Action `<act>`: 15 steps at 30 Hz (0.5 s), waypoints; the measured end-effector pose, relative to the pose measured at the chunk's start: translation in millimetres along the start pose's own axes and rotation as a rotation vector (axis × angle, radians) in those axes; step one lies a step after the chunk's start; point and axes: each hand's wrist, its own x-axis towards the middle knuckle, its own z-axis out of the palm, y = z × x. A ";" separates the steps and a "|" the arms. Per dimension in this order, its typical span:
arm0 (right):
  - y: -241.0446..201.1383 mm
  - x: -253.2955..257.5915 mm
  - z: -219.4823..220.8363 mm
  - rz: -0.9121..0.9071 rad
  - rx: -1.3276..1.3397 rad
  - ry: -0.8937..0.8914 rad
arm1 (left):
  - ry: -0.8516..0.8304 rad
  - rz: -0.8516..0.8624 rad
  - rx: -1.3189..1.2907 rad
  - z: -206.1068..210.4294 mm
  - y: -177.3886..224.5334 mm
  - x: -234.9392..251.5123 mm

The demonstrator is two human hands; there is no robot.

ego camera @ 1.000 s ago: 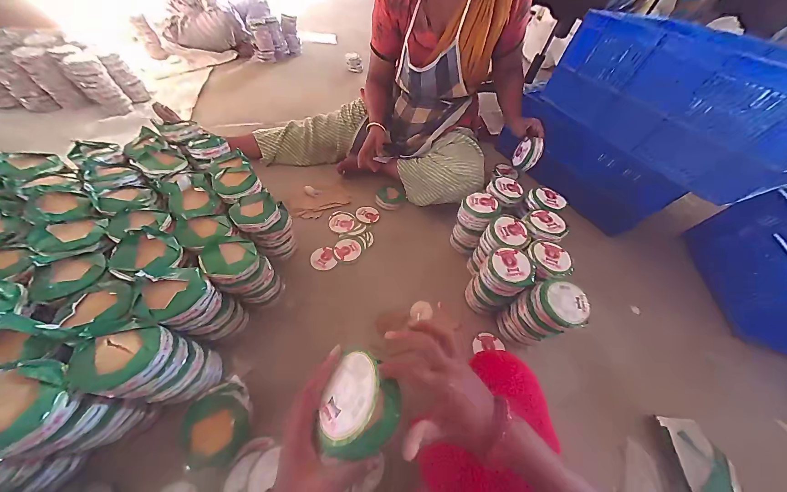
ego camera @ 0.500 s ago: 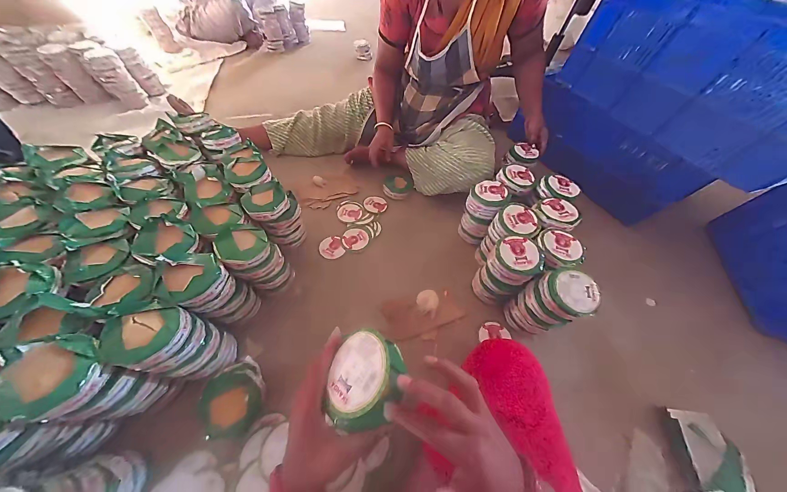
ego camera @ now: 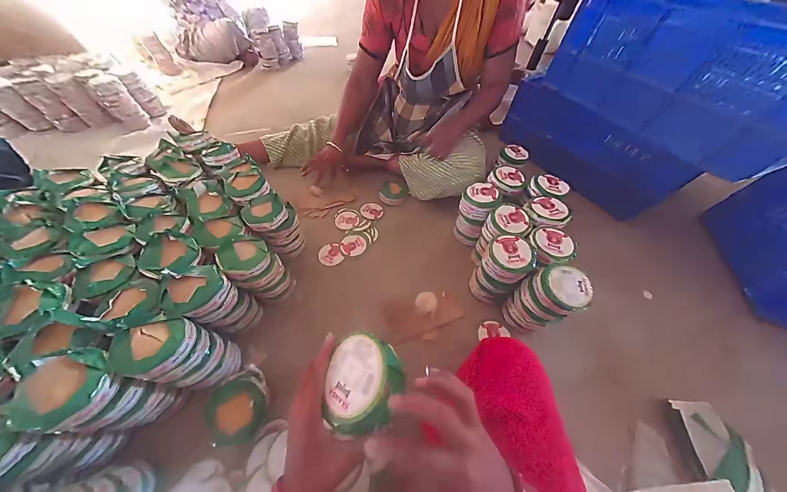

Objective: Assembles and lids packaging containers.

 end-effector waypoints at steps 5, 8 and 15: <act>38.0 14.9 -16.0 0.226 0.362 0.127 | -0.126 -0.011 -0.268 -7.1 1.5 -3.6; 46.4 25.4 -16.0 0.174 0.347 0.048 | -0.193 0.035 -0.318 -7.3 5.5 -2.3; 51.4 24.6 -7.6 0.062 0.465 -0.015 | -0.210 0.071 -0.322 -8.3 8.0 0.0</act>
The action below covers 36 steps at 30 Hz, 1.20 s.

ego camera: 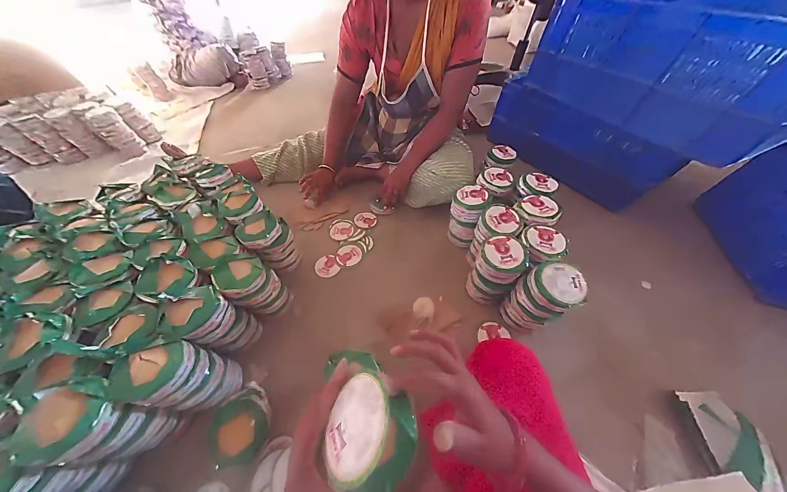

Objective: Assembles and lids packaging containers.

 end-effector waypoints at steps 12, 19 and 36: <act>-33.6 18.4 -0.3 -0.265 -0.224 -0.376 | -0.099 0.022 0.158 -5.6 2.9 0.6; -16.2 5.9 3.1 -0.315 -0.222 -0.453 | -0.125 0.009 0.106 -12.6 5.2 1.9; 12.0 46.9 -4.9 -0.188 -0.227 -0.234 | 0.026 -0.171 -0.338 2.4 -6.5 28.1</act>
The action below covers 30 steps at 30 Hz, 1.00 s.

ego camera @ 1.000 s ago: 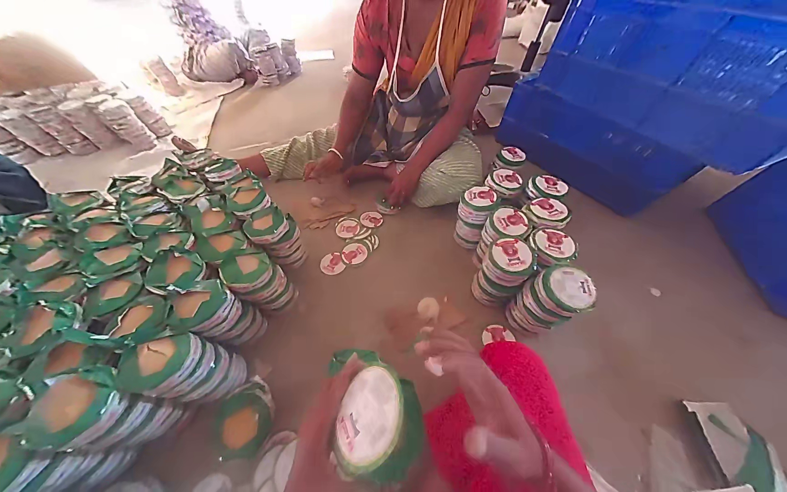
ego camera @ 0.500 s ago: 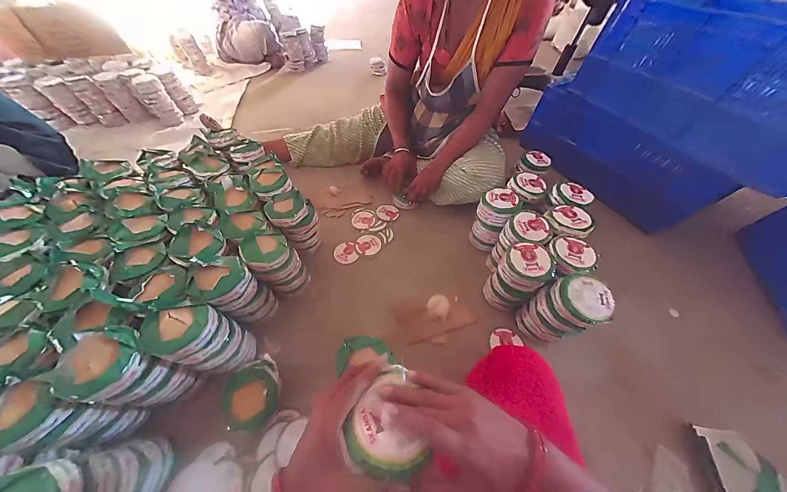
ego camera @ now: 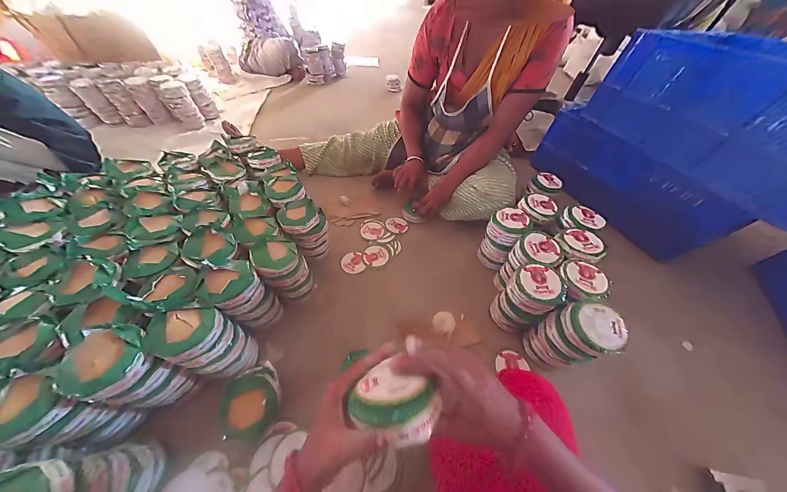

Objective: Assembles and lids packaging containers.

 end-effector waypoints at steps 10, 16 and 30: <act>91.4 83.4 46.1 0.332 0.314 0.080 | 0.355 -0.504 -0.207 -60.5 -7.6 79.3; 121.3 87.6 94.0 0.953 0.986 0.281 | 0.589 -0.505 0.163 -59.3 -58.5 125.1; 201.9 93.1 62.9 0.931 0.451 0.195 | 0.141 -0.475 0.733 -103.3 -71.4 124.6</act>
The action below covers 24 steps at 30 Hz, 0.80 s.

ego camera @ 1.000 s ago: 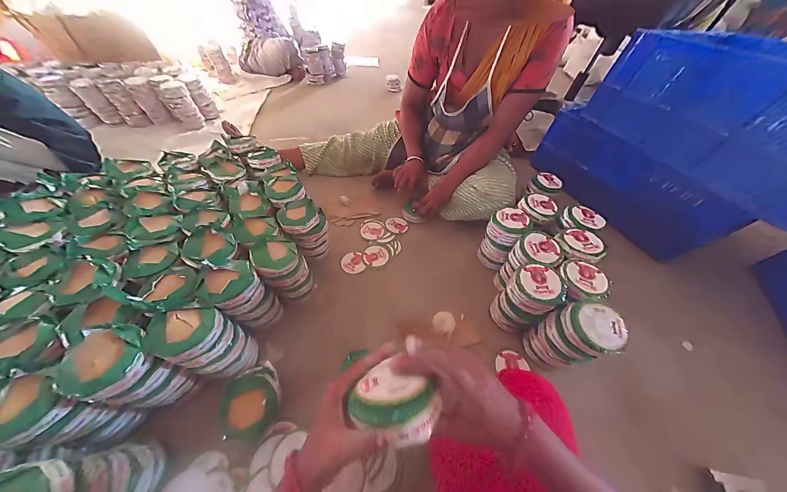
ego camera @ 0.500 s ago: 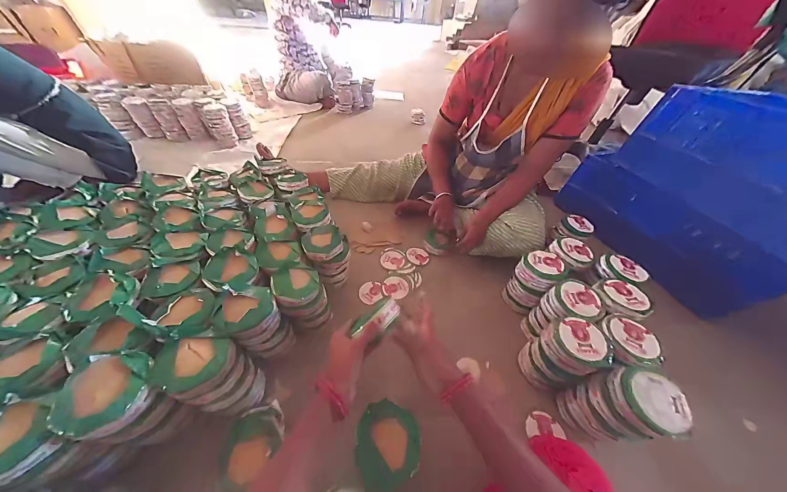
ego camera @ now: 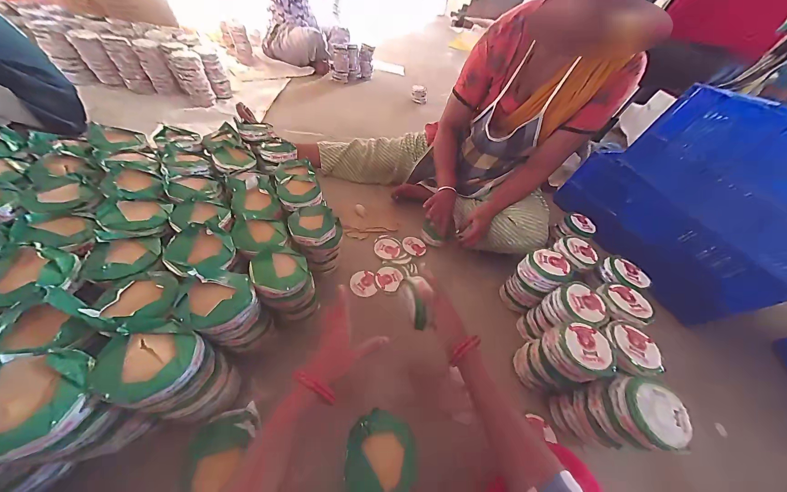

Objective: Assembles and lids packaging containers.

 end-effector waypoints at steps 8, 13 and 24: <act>68.7 8.6 57.7 -0.061 -1.225 -0.144 | 0.238 0.074 -0.066 -17.1 -32.8 -22.3; 46.7 10.3 54.0 -0.070 -1.192 -0.109 | 0.325 0.138 -0.013 -31.8 -44.2 -59.9; 22.0 -10.7 20.3 0.199 0.268 0.174 | 0.525 -0.036 -0.208 -13.8 -64.1 -142.3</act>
